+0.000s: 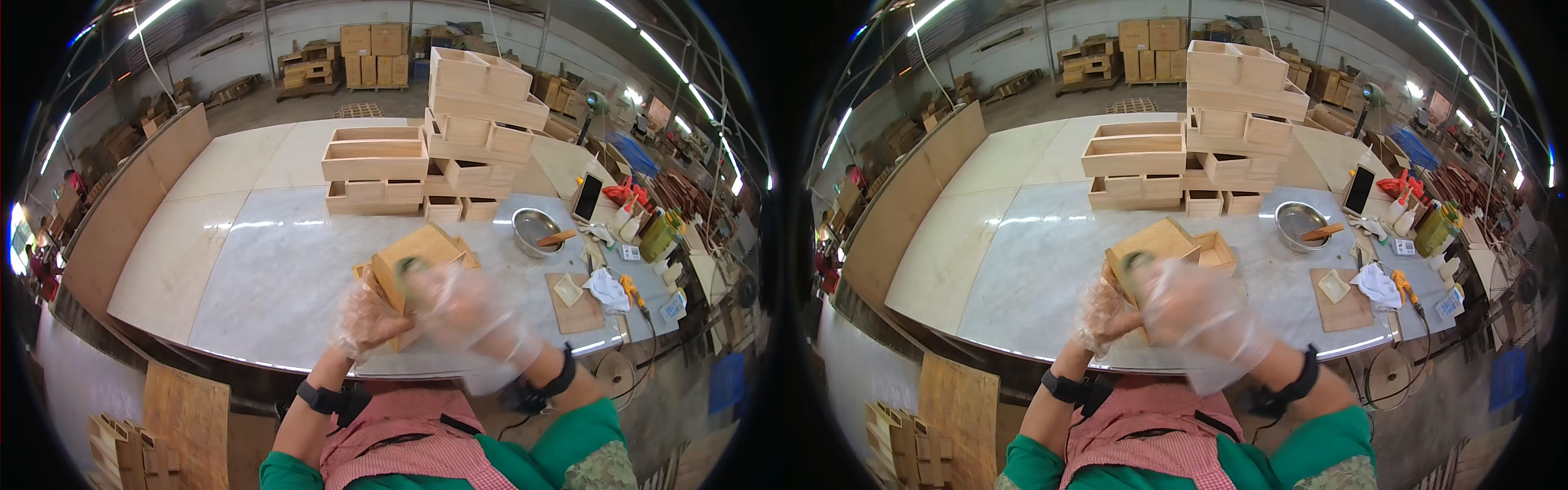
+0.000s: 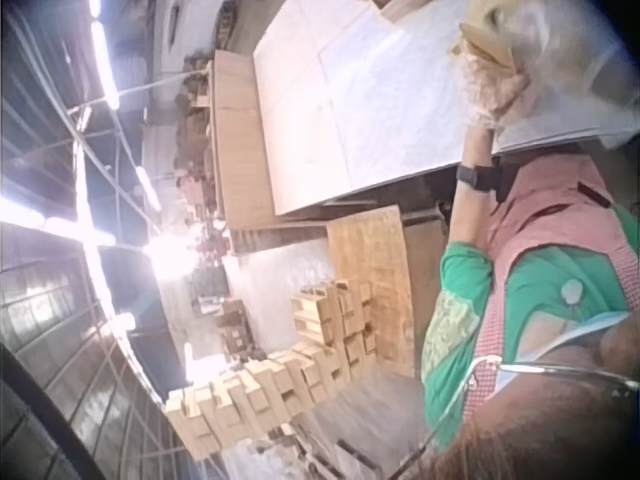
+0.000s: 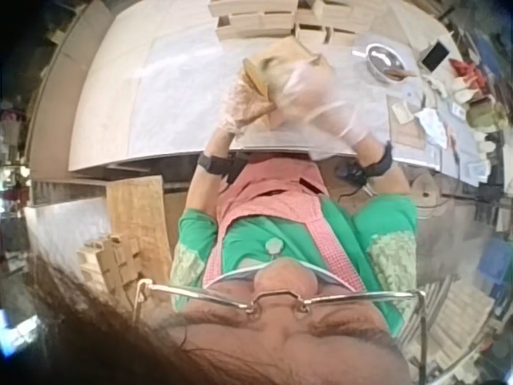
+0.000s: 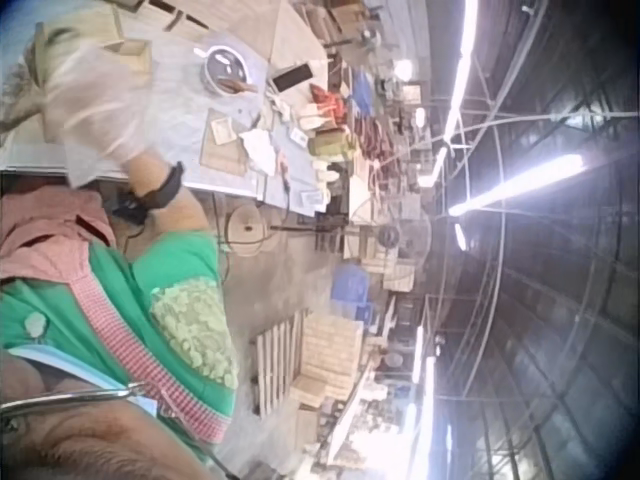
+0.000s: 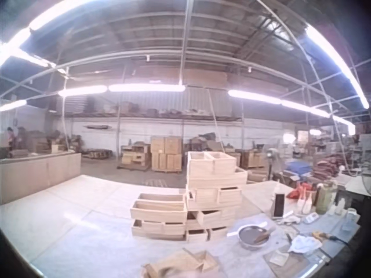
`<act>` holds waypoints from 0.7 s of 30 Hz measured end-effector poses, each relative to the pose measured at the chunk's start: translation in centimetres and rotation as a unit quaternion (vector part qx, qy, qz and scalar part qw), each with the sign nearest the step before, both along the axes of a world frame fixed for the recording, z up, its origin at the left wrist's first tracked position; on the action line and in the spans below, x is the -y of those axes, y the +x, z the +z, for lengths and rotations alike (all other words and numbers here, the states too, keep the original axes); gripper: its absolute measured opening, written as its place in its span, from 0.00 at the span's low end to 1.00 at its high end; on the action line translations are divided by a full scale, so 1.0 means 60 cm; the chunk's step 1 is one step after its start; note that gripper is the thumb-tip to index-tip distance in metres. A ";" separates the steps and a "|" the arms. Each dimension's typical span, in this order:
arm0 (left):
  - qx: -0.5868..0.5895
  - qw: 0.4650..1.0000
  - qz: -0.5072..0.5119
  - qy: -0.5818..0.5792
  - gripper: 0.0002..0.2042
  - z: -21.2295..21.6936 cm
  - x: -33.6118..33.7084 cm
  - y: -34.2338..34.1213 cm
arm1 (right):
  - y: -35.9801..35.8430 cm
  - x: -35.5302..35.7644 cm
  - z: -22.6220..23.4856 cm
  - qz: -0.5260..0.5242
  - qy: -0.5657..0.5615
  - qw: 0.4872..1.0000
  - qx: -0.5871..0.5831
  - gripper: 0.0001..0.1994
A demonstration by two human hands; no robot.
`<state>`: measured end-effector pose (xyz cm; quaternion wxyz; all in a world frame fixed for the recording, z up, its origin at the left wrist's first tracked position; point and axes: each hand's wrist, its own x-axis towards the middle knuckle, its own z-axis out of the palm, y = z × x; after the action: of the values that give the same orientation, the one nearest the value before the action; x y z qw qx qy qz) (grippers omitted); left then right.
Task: Sanding or cleaning the surfaces of wooden drawer boxes using a sponge-like tool.
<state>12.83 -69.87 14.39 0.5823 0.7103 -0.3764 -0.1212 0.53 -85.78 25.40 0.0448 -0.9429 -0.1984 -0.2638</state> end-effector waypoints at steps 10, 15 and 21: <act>-0.027 0.992 0.014 -0.124 0.42 -0.012 0.014 -0.014 | -0.079 0.035 -0.096 -0.029 0.153 0.982 0.105 0.23; -0.162 0.955 0.097 -0.227 0.35 -0.009 -0.005 -0.049 | -0.127 0.059 -0.121 -0.217 0.509 0.825 -0.112 0.16; -0.382 0.861 0.214 -0.259 0.30 -0.103 -0.039 -0.121 | -0.113 0.077 -0.235 -0.224 0.570 0.780 -0.132 0.12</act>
<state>5.58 -67.53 8.22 0.8549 0.4953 0.0192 -0.1534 -6.26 -90.42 11.29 0.5392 -0.7888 0.2128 -0.2045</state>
